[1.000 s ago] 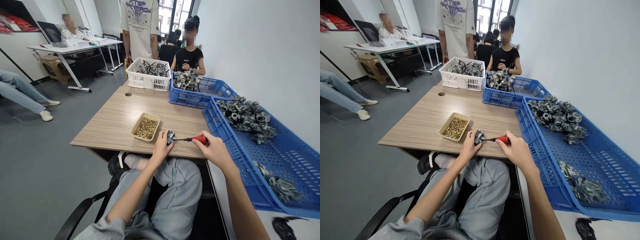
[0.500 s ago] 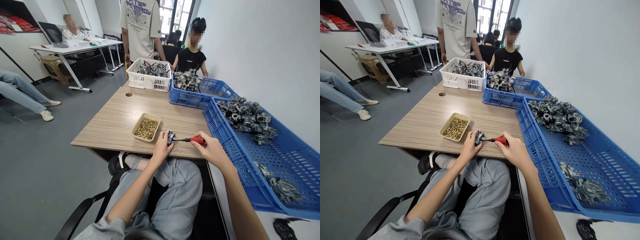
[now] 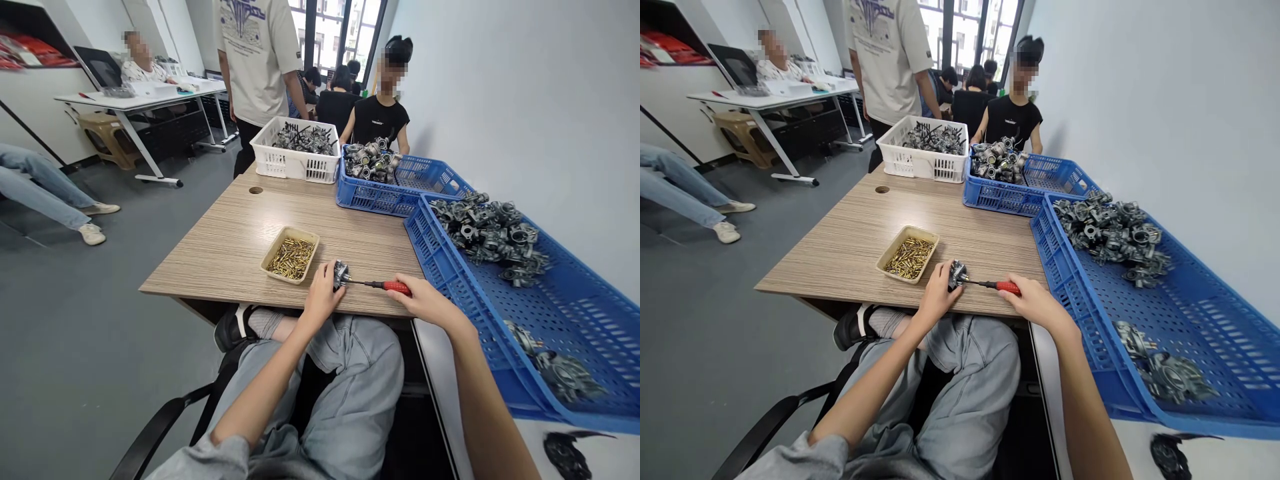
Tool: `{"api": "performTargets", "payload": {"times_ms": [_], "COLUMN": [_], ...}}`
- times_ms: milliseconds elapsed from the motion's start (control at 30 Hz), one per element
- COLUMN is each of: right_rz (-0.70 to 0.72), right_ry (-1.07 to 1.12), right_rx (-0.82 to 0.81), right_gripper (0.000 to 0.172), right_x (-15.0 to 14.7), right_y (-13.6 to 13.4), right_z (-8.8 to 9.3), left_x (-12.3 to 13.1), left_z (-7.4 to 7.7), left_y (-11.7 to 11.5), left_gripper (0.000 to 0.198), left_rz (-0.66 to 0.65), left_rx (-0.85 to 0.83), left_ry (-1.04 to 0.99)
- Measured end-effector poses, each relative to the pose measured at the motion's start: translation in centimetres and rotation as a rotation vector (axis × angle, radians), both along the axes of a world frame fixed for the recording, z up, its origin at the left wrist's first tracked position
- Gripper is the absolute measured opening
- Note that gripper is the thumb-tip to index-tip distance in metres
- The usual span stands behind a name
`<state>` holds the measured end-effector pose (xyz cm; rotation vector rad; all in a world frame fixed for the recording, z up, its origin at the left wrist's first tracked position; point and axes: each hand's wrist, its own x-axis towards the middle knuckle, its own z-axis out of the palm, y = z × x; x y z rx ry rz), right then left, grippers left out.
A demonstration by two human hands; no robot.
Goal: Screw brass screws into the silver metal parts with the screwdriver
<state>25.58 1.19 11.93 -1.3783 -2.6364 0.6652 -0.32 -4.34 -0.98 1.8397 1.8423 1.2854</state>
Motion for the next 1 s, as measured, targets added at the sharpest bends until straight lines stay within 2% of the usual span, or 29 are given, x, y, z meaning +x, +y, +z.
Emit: {"api": "performTargets", "payload": {"times_ms": [167,300,467,633,800,1000], "right_rz": [0.083,0.088,0.073,0.116,0.159,0.08], "right_ry": [-0.212,-0.174,-0.087,-0.022,-0.046,0.064], "right_rx": [-0.185,-0.205,-0.348,-0.275,-0.16,-0.08], "right_gripper": [0.029,0.03,0.034,0.036,0.034,0.028], "right_x": [0.4,0.4,0.7,0.6,0.3,-0.1], "right_y": [0.6,0.9,1.4,1.4,1.2,0.9], "right_z": [-1.2,-1.7,-2.2,-2.3,-2.0,-1.3], "left_x": [0.0,-0.1,0.0,-0.1,-0.4,-0.5], "left_z": [0.2,0.2,-0.1,-0.5,-0.5,-0.4], "left_y": [-0.1,-0.1,0.0,0.1,0.2,0.2], "left_gripper": [0.078,0.078,0.078,0.077,0.075,0.074], "left_rz": [0.001,0.001,-0.003,0.001,-0.001,0.002], "left_rx": [0.008,0.006,0.02,0.029,0.036,0.028], "left_ry": [0.003,0.011,0.025,0.051,0.047,0.015]}}
